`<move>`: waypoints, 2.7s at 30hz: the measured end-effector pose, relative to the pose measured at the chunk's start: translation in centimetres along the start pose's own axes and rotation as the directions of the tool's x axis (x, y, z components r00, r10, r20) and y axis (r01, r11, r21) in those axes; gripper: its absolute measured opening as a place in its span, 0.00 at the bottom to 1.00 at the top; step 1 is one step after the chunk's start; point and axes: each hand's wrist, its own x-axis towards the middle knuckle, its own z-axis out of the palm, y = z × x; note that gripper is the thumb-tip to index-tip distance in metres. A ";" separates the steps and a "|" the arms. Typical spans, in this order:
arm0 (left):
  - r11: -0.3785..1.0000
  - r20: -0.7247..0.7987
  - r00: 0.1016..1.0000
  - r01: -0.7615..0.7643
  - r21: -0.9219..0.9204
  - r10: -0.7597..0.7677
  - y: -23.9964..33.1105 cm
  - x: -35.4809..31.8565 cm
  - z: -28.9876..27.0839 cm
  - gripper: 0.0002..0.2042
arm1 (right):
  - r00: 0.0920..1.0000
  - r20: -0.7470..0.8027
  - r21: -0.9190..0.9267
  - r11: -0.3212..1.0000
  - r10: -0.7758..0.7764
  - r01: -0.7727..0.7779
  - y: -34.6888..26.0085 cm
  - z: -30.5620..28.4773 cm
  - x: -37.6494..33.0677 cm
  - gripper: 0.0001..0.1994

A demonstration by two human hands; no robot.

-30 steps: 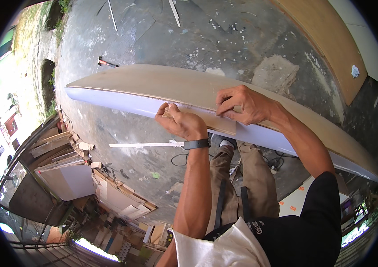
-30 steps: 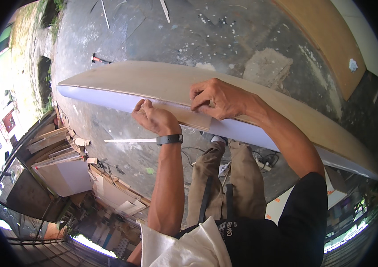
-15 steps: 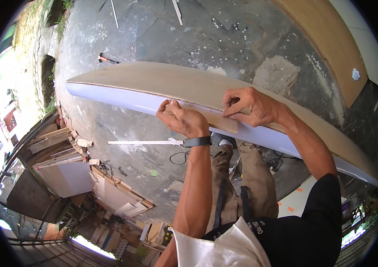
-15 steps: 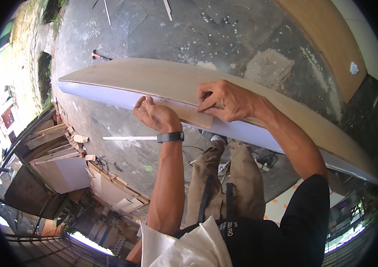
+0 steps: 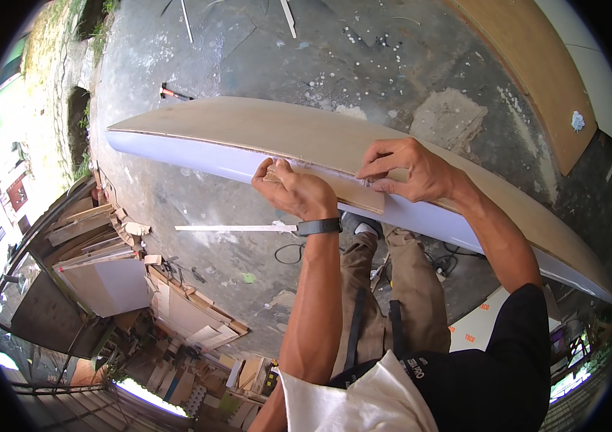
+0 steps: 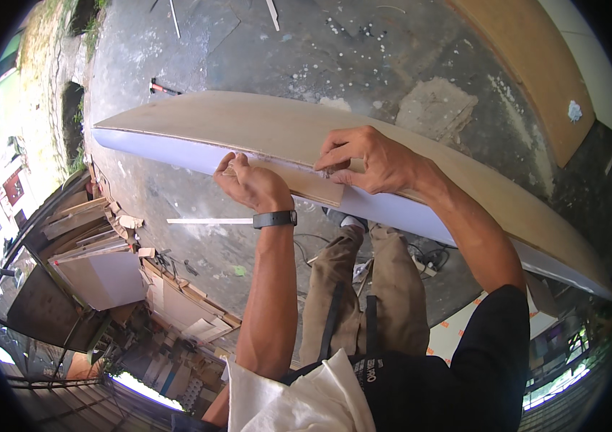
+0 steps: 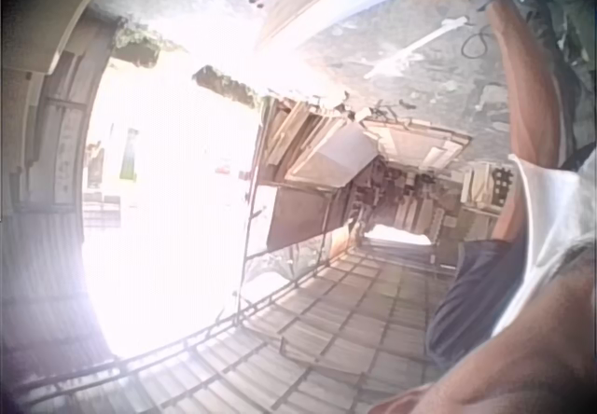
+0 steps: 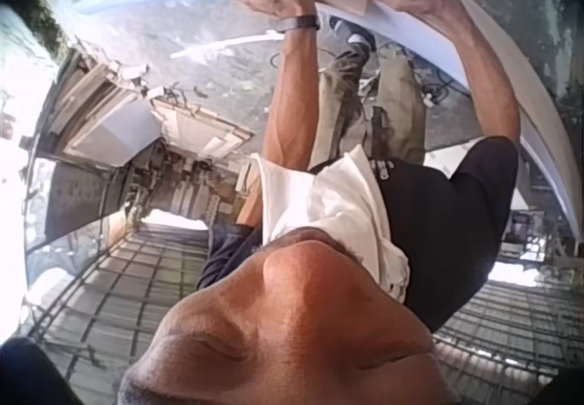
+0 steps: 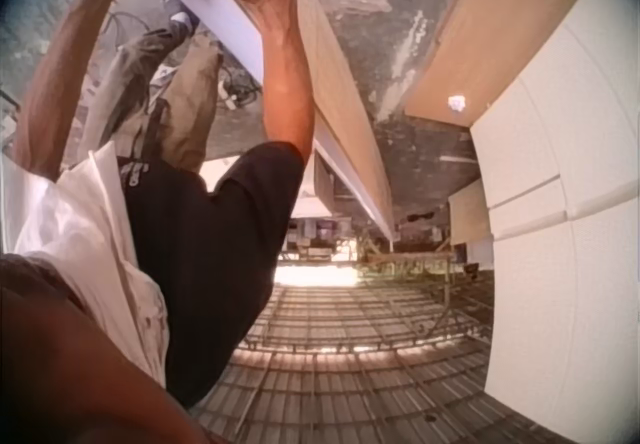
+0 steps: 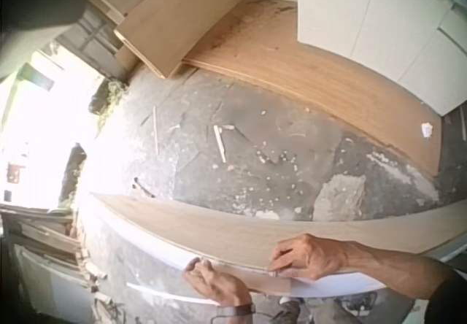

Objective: The person applies glue from a bottle to the edge of a long, curved white board. They then place a thin wooden strip along the glued edge and press it down. The person repeats this process, applying glue and attaching the strip to different sections of the board.

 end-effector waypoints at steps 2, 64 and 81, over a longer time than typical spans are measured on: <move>1.000 0.002 1.000 -0.006 0.001 0.006 -0.4 0.3 -0.1 0.11 | 0.999 0.043 -0.018 1.000 0.009 -0.009 -0.1 0.2 0.4 0.11; 1.000 -0.015 1.000 0.008 0.020 -0.008 0.1 -0.1 0.0 0.32 | 0.992 0.121 -0.054 0.997 -0.046 0.053 1.3 3.0 7.7 0.09; 1.000 -0.023 1.000 0.001 0.031 0.000 -0.5 0.3 -0.1 0.37 | 0.996 0.057 0.041 0.997 0.068 -0.071 2.5 5.8 11.7 0.13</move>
